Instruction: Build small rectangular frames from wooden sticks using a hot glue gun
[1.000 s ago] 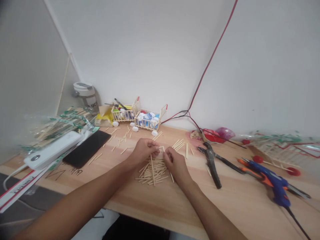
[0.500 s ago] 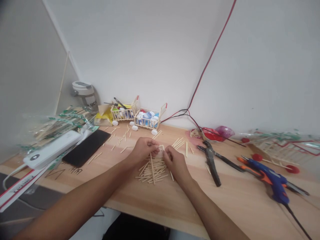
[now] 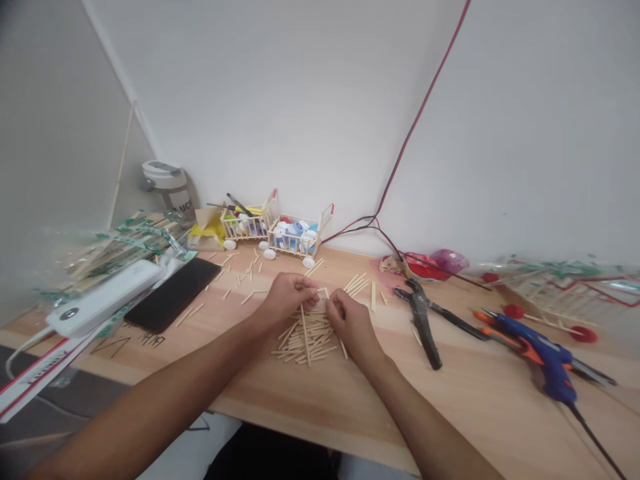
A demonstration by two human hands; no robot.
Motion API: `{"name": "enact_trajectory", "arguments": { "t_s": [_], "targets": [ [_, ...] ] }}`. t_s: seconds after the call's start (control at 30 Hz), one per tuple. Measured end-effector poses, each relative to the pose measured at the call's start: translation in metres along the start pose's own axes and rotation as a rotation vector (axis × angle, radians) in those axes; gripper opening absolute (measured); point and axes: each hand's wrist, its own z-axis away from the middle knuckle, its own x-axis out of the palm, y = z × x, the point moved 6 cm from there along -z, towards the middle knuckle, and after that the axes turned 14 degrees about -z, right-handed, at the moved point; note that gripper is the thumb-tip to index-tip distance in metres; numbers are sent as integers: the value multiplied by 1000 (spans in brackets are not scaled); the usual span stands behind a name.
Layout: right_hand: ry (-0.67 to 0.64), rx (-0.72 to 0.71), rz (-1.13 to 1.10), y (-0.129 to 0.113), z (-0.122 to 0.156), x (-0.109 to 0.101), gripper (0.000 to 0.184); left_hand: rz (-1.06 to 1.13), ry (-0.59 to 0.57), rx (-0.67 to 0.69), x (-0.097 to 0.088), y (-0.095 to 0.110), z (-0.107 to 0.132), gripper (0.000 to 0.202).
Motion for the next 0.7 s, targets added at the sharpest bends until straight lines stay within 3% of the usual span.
{"name": "enact_trajectory", "arguments": {
  "t_s": [0.7],
  "targets": [
    [-2,10,-1,0,0,0,25,-9,8,13,-1,0,1,10]
  ]
}}
